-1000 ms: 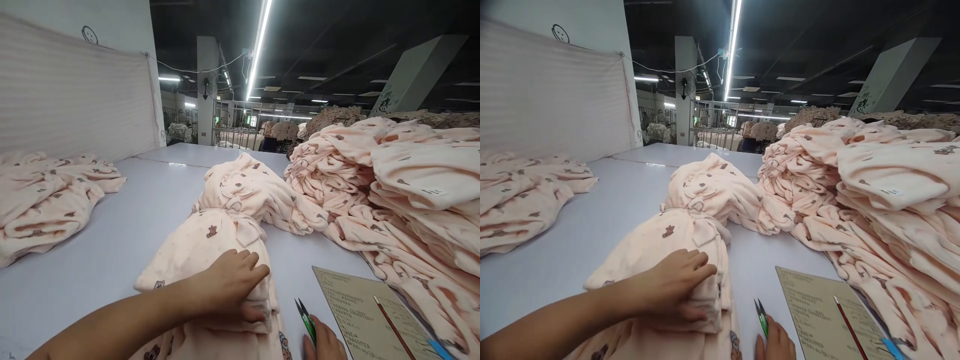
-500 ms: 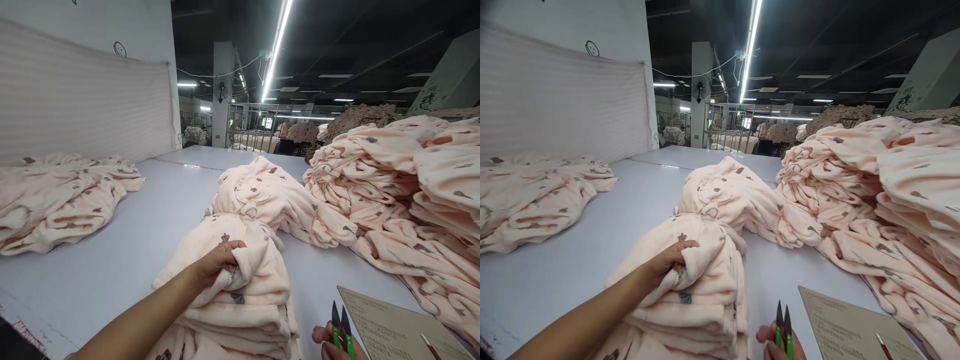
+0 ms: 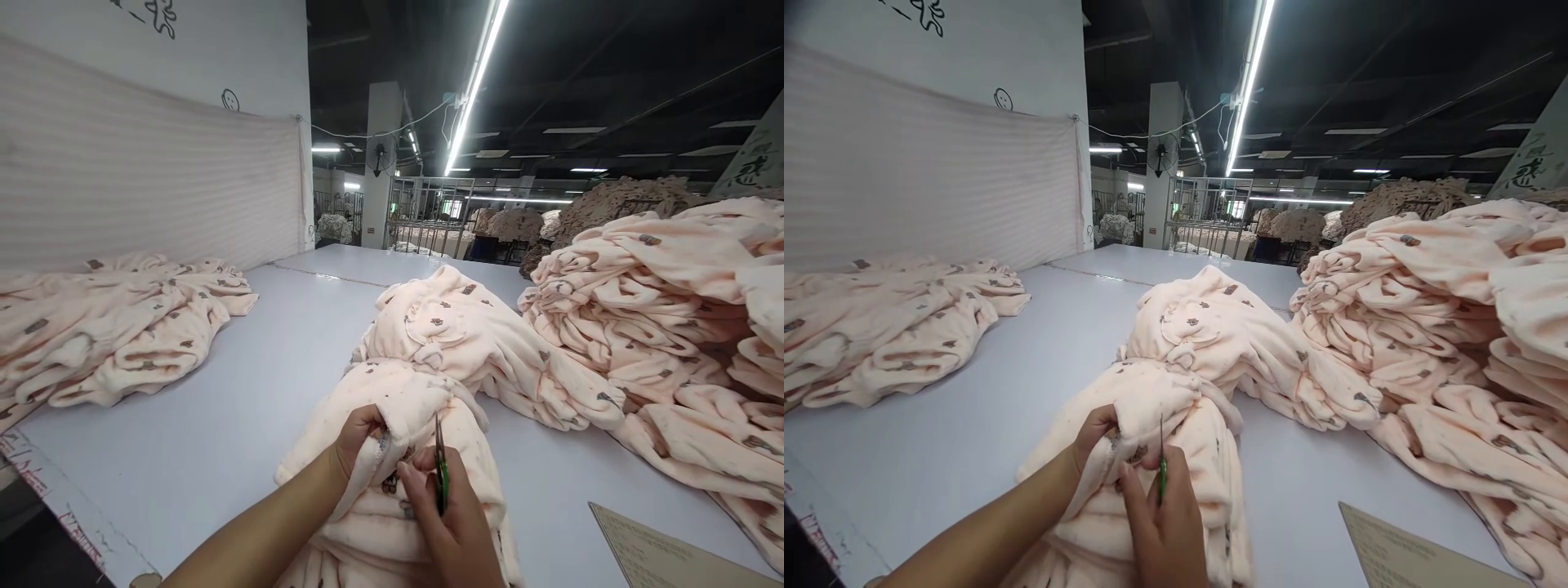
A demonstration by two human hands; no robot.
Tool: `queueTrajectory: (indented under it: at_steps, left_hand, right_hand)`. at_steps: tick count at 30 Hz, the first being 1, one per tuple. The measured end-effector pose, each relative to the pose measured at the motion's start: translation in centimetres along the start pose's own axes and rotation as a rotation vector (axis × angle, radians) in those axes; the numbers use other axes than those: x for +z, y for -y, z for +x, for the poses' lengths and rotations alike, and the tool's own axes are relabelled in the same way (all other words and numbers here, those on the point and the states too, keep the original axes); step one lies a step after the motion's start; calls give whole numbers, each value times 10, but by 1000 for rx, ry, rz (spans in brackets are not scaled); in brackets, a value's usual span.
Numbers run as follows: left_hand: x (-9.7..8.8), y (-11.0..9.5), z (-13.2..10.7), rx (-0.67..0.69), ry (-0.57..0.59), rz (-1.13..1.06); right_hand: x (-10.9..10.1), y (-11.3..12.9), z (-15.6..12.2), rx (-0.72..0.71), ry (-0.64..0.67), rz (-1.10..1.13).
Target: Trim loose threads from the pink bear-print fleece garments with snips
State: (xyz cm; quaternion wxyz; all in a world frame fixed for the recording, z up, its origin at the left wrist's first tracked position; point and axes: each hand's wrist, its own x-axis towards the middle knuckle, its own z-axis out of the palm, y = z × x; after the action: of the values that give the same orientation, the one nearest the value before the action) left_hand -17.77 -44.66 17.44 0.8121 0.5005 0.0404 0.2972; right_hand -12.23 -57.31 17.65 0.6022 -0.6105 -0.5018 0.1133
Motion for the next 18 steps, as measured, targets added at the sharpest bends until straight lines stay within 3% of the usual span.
queueTrajectory:
  at_steps: [4,8,13,16,18]
  left_hand:
    - [12,-21,-4,177,-36,104]
    - [20,-53,2,346,-69,243]
    - [27,-63,10,187,108,406]
    - [25,-54,9,82,200,446]
    - [19,-46,10,21,186,422]
  right_hand:
    - [11,-9,10,13,-22,-53]
    - [-6,-4,22,5,-91,30]
    - [-42,2,47,39,-150,127]
    - [-48,-3,51,51,-126,131]
    - [-47,-7,46,48,-142,103]
